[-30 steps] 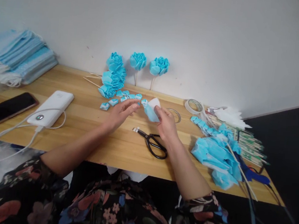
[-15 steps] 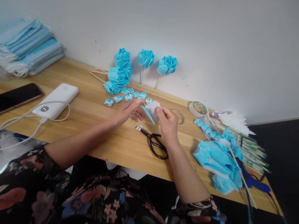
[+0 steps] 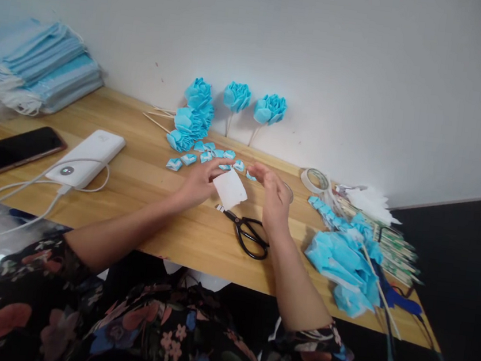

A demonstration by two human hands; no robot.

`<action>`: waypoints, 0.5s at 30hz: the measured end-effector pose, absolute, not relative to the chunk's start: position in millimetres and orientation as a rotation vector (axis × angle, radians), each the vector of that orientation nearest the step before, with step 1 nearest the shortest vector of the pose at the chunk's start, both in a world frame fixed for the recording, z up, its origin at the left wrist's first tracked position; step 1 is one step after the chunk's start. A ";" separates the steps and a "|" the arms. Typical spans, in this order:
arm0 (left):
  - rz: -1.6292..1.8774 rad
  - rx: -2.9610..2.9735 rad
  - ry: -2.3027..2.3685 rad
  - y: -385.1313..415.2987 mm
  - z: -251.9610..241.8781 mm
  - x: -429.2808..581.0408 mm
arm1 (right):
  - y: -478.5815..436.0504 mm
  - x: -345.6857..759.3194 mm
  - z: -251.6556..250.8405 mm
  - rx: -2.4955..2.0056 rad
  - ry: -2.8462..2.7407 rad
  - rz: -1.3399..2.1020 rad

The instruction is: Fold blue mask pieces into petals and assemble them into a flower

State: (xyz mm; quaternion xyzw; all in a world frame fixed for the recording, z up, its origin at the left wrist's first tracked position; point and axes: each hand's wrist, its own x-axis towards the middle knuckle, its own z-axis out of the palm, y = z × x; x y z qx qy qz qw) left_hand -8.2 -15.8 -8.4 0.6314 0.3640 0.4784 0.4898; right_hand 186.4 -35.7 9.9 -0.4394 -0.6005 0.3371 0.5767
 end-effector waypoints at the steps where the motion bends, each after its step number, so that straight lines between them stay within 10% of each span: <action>1: 1.180 1.593 0.880 -17.7 -7.7 -7.9 | -33.8 187.3 8.4 -1.062 -1.414 0.806; 15: 1.081 2.178 1.163 -36.8 -0.3 -9.6 | -43.3 180.5 12.6 -1.105 -1.532 0.672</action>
